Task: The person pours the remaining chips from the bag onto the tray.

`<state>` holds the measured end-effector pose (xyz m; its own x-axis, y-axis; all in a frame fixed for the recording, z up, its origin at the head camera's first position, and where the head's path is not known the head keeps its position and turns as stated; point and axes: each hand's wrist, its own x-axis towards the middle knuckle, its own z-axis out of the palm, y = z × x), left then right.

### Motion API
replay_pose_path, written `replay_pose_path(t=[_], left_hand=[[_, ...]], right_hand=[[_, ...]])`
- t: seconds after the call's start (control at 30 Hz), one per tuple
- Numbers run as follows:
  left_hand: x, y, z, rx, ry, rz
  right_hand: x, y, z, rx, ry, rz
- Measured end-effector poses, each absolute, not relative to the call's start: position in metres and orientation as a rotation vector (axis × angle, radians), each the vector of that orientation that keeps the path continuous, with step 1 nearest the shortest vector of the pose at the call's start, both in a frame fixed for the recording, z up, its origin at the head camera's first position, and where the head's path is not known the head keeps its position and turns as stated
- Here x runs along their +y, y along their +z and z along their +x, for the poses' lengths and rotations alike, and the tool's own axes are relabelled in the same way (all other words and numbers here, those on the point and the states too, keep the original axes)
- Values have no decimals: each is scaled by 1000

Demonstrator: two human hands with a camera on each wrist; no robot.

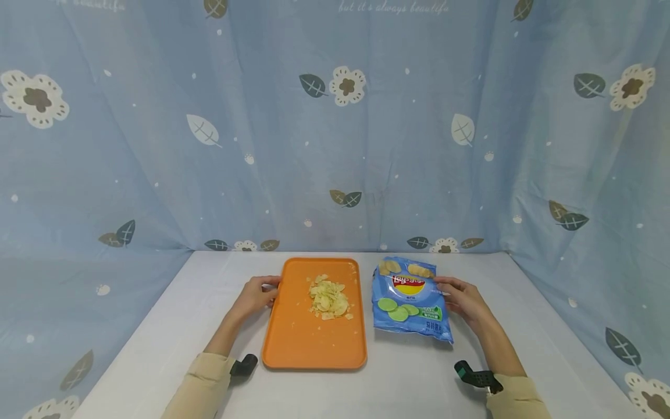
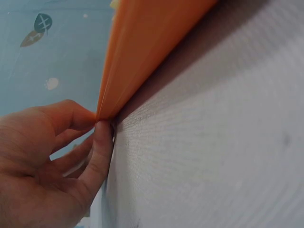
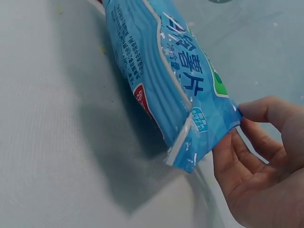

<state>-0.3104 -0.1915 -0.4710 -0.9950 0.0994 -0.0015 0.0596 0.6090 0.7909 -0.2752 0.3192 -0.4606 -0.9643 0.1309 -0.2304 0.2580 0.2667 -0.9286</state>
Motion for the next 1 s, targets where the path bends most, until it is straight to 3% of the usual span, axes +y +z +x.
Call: replay_pose_path(t=[1.0], left_hand=[[-191,-470,-309,2778,1329,173]], right_hand=[[322,-461,-273,2434,-1736,370]])
